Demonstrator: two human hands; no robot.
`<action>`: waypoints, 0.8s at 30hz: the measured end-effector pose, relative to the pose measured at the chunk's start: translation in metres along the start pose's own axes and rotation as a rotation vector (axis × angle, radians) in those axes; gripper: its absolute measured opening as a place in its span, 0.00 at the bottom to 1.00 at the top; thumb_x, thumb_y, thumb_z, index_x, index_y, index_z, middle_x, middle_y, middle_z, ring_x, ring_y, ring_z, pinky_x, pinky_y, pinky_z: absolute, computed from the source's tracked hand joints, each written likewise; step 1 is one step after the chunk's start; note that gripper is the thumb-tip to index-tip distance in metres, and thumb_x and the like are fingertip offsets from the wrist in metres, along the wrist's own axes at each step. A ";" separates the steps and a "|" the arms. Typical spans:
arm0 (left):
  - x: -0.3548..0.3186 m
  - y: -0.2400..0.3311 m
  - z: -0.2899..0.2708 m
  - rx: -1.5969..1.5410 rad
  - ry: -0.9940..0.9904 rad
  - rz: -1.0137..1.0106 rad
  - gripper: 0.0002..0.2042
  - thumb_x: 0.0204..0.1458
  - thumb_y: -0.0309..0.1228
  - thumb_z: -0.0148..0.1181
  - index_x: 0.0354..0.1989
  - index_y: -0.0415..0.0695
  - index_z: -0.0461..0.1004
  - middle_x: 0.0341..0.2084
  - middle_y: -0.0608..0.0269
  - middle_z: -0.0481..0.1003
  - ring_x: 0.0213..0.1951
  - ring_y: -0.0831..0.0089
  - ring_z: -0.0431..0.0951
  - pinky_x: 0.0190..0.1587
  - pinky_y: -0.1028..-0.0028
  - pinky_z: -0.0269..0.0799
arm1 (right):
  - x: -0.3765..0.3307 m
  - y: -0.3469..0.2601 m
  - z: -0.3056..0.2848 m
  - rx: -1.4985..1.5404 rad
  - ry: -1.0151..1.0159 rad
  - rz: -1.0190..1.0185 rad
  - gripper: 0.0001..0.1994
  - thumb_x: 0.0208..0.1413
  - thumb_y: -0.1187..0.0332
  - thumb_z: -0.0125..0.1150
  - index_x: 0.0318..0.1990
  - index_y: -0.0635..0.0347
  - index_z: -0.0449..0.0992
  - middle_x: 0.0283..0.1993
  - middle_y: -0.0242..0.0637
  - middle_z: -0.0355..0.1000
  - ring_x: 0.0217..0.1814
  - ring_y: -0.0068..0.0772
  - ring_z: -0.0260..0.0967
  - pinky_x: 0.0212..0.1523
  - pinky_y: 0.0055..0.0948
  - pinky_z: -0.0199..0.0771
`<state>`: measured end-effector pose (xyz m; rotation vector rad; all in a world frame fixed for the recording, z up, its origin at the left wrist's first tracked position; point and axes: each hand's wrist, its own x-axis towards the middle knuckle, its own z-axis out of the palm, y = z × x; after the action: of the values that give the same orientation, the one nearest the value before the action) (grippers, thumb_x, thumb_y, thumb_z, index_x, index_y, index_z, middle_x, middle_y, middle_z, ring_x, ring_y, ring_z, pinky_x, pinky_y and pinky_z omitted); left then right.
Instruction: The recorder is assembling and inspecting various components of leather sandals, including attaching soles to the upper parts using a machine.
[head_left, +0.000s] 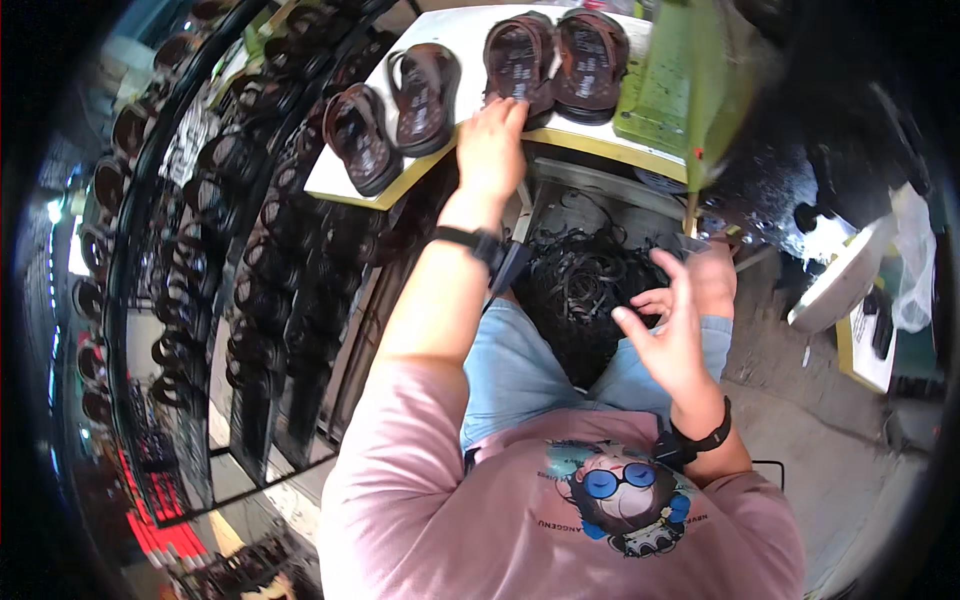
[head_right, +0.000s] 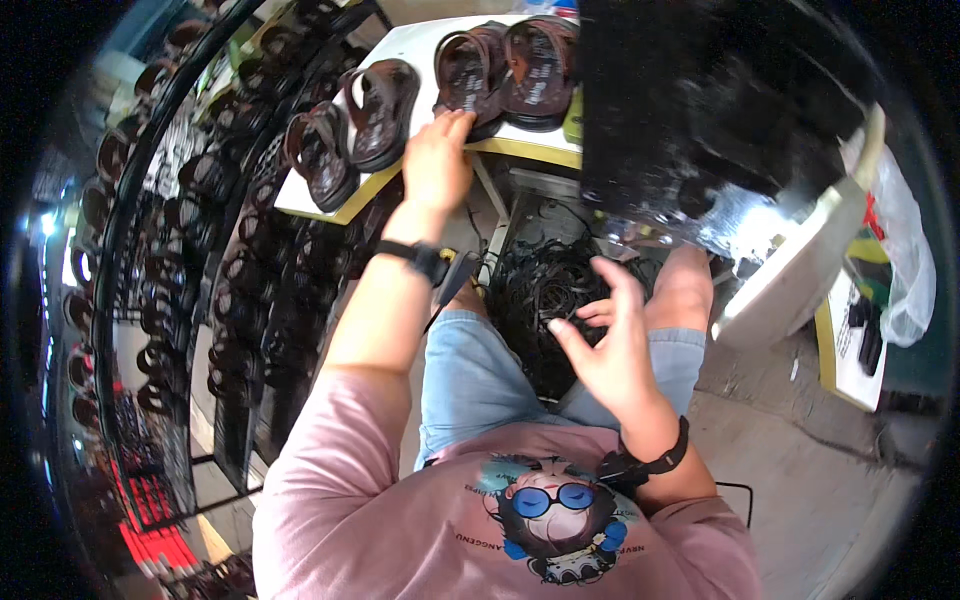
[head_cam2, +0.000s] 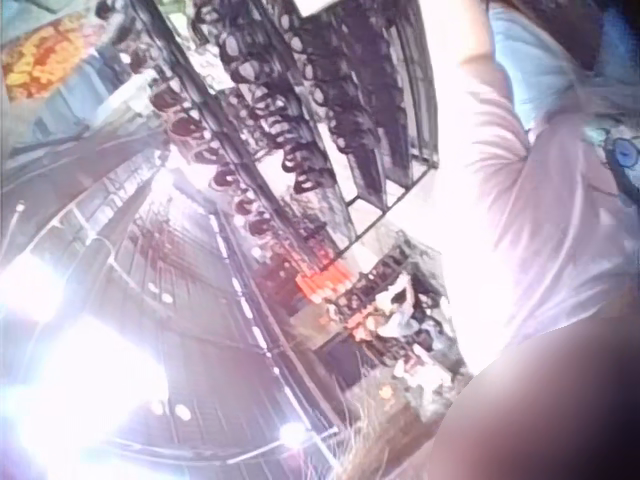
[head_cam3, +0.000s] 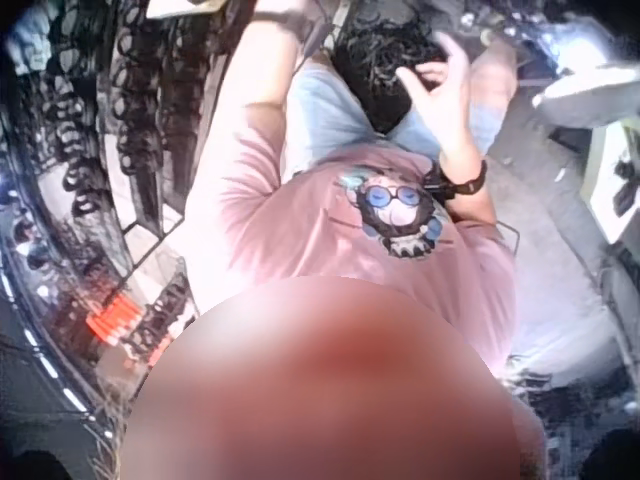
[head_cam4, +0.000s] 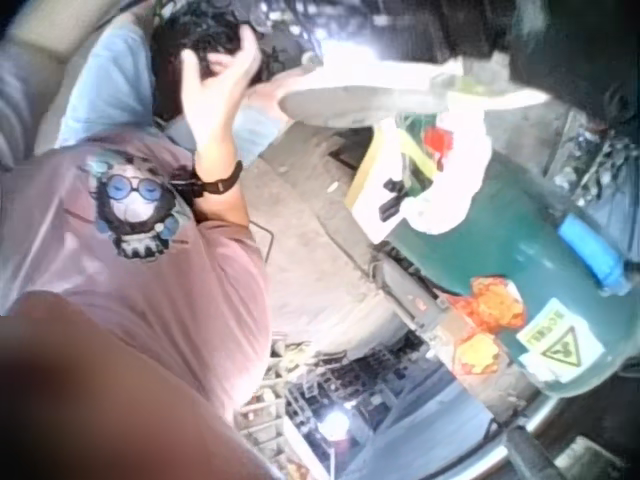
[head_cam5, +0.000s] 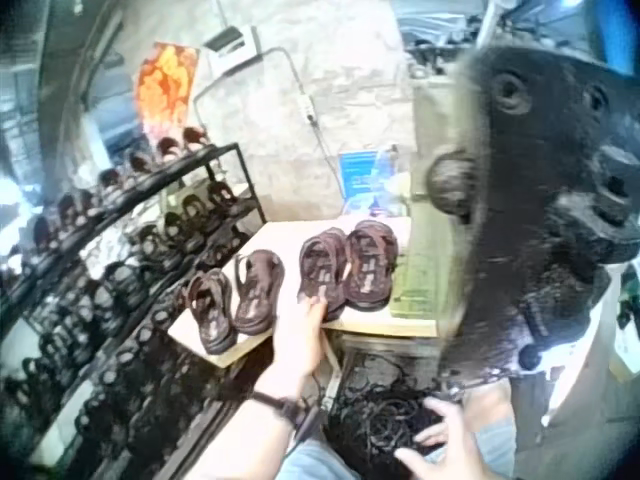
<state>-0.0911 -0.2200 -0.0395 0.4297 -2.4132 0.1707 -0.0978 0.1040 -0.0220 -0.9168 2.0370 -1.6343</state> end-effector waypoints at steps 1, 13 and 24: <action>-0.002 0.006 0.002 -0.019 0.074 -0.068 0.24 0.30 0.24 0.62 0.43 0.47 0.72 0.38 0.60 0.73 0.44 0.61 0.71 0.51 0.62 0.60 | 0.002 -0.007 0.002 -0.005 -0.072 -0.030 0.34 0.40 0.75 0.68 0.57 0.63 0.59 0.53 0.40 0.61 0.37 0.25 0.68 0.38 0.23 0.69; -0.053 0.146 -0.191 -1.310 -0.063 0.297 0.25 0.31 0.35 0.71 0.40 0.35 0.76 0.41 0.48 0.74 0.37 0.62 0.76 0.47 0.65 0.66 | -0.002 -0.007 0.003 0.442 -0.144 -0.305 0.31 0.36 0.56 0.74 0.43 0.63 0.65 0.39 0.41 0.68 0.42 0.38 0.67 0.47 0.32 0.66; -0.067 0.222 -0.154 -1.790 -0.292 -0.641 0.14 0.48 0.22 0.60 0.44 0.36 0.72 0.35 0.66 0.75 0.36 0.80 0.73 0.40 0.78 0.70 | -0.035 -0.043 -0.092 -0.532 0.478 -0.728 0.30 0.27 0.61 0.80 0.40 0.58 0.68 0.38 0.38 0.70 0.36 0.35 0.69 0.38 0.36 0.69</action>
<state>-0.0280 0.0415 0.0326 0.2743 -1.5928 -2.1591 -0.1210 0.1892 0.0391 -1.7534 2.7552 -1.7954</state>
